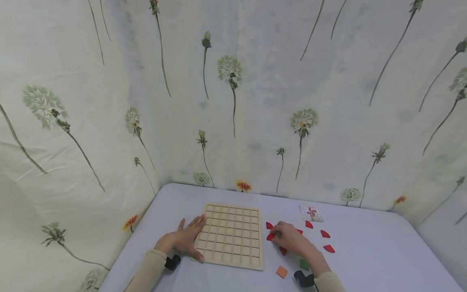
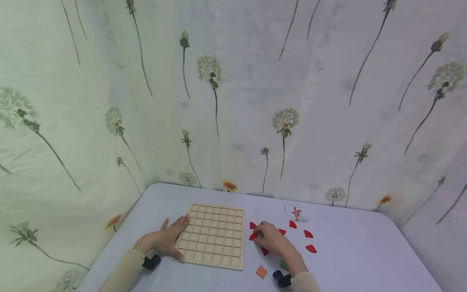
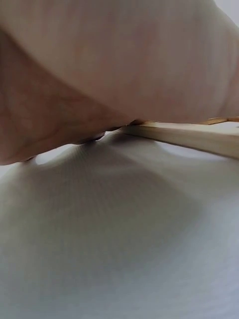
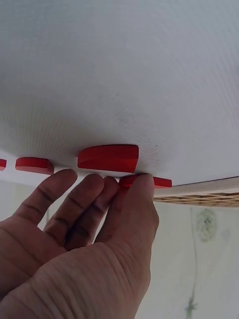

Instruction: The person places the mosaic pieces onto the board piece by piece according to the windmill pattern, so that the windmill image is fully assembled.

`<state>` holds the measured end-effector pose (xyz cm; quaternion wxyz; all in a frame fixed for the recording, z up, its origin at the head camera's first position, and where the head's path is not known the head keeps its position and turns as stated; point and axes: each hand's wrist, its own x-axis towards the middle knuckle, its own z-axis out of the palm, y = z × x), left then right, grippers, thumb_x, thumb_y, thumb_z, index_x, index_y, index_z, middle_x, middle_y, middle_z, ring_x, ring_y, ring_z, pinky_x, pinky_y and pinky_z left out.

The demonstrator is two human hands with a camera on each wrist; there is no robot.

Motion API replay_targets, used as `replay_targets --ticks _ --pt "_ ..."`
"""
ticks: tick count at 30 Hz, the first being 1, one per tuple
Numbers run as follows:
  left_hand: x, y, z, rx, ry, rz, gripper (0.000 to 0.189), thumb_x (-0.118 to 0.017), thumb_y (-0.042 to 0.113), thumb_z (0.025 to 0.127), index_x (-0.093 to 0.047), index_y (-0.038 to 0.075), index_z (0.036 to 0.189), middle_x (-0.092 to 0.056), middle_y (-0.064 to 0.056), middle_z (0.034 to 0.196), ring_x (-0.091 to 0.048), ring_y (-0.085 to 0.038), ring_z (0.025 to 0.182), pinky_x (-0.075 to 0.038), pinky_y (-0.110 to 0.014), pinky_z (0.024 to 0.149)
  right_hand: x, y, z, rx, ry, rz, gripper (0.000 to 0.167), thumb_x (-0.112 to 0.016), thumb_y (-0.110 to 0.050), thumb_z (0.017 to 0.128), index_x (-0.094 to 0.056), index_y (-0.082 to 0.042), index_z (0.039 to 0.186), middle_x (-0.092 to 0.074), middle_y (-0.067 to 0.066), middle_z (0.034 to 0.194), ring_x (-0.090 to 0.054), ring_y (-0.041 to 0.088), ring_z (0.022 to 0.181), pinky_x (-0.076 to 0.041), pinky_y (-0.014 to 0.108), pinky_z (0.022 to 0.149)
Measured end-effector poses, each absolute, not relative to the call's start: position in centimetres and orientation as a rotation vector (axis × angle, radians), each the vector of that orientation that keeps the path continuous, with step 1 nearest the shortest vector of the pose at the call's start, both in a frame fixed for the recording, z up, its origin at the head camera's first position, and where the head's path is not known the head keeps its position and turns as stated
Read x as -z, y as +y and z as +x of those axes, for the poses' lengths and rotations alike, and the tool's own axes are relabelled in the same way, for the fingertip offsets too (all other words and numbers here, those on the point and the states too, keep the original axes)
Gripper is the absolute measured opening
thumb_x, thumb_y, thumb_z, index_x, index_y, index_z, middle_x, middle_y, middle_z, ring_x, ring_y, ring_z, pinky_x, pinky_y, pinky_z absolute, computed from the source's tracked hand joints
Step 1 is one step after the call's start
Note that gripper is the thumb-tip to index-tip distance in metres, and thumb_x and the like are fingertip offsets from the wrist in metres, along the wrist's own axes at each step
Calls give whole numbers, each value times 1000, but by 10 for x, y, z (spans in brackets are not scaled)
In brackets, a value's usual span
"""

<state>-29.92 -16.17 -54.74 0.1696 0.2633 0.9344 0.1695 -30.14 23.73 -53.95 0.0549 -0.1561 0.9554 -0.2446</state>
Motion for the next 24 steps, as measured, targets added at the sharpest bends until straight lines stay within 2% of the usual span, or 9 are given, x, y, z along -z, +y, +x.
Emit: replay_targets --ticks 3,8,13,17,24 --pt "548 -162 -300 -480 2653 734 136 -78 67 61 1 9 156 7 -10 164 5 -30 151 10 -66 113 538 236 -301 734 2911 -476 18 -77 -17 81 -73 -15 99 -61 -7 89 -53 10 81 -54 27 74" --pt "548 -163 -300 -482 2661 731 137 -77 68 61 1 8 155 6 -10 164 4 -31 151 9 -66 113 535 233 -299 806 2886 -427 17 -77 -17 81 -72 -16 97 -60 -6 85 -52 12 76 -49 24 64" --pt "546 -162 -300 -500 2652 738 136 -78 67 62 1 8 155 6 -11 164 4 -32 151 9 -66 113 531 231 -298 858 2885 -408 23 -77 -17 81 -69 -14 103 -60 -6 85 -52 12 77 -47 22 59" --pt "543 -162 -299 -494 2653 742 136 -78 67 62 2 7 155 5 -12 163 4 -32 151 9 -66 113 528 228 -301 899 2909 -438 24 -75 -15 83 -68 -13 105 -60 -6 90 -52 12 81 -47 21 60" --pt "541 -163 -296 -507 2642 744 135 -78 65 63 1 6 155 5 -12 163 4 -33 151 9 -66 113 521 215 -311 934 2990 -611 19 -75 -15 83 -70 -15 101 -61 -6 90 -55 11 79 -46 20 63"
